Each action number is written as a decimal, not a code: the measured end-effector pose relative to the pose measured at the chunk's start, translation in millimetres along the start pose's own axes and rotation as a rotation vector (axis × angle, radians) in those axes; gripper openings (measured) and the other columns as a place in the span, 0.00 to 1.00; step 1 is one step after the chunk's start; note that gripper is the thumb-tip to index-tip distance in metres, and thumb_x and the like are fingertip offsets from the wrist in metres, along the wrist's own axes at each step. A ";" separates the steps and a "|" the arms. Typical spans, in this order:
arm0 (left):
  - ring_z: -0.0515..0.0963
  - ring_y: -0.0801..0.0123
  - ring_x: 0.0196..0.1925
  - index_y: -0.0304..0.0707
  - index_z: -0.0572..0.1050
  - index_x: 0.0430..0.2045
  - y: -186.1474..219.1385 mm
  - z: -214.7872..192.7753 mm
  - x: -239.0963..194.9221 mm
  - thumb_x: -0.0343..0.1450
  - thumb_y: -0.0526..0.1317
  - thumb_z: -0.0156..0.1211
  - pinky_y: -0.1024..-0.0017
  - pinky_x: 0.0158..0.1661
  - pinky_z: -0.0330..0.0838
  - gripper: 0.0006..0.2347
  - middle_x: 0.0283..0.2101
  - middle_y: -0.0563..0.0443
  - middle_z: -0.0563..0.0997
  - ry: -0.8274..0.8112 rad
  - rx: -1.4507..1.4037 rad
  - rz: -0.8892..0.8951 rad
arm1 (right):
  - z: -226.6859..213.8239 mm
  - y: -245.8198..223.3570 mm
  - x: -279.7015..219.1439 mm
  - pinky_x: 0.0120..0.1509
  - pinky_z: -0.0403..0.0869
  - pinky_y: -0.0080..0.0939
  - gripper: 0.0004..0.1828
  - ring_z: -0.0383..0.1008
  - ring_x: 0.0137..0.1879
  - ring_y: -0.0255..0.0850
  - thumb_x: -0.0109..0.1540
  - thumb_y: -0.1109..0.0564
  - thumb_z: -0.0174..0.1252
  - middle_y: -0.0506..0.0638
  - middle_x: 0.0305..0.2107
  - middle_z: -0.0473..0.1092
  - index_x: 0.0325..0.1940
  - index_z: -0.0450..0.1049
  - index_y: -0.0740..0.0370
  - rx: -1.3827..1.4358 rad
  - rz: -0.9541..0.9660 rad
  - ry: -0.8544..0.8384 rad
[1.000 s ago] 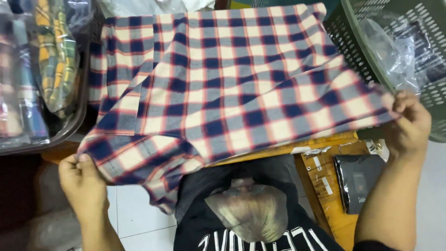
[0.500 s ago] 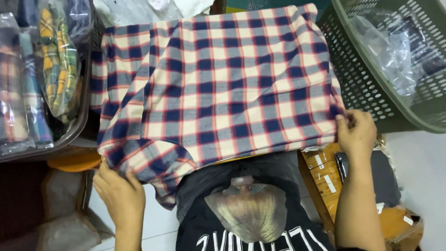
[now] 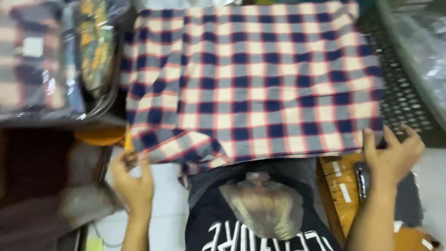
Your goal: The person uses scissors to cut a tag off a plaid shirt, then places the scissors on the table. They proceed to unfold the shirt, smooth it out, and fold it neatly on the wooden table.
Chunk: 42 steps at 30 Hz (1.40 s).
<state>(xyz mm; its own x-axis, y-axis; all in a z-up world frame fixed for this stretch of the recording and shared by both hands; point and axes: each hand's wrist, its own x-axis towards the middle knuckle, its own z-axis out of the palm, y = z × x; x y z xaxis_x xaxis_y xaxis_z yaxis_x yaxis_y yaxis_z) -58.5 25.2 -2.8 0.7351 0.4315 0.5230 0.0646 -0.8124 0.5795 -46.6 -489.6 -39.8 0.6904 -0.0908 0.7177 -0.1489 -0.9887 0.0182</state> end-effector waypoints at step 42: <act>0.72 0.65 0.28 0.44 0.58 0.41 -14.1 -3.4 -10.1 0.69 0.38 0.44 0.75 0.34 0.62 0.09 0.29 0.45 0.74 -0.251 -0.461 -0.546 | -8.6 64.7 -38.0 0.28 0.54 0.27 0.14 0.51 0.24 0.25 0.65 0.47 0.48 0.39 0.18 0.54 0.51 0.64 0.54 0.672 0.786 -0.313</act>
<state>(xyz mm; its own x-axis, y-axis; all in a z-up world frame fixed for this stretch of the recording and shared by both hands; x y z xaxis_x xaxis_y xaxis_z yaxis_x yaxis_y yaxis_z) -69.1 33.7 -14.2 0.8146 0.5786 -0.0396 0.2153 -0.2384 0.9470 -88.6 -549.1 -59.9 0.7356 -0.6605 0.1500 -0.2761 -0.4947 -0.8241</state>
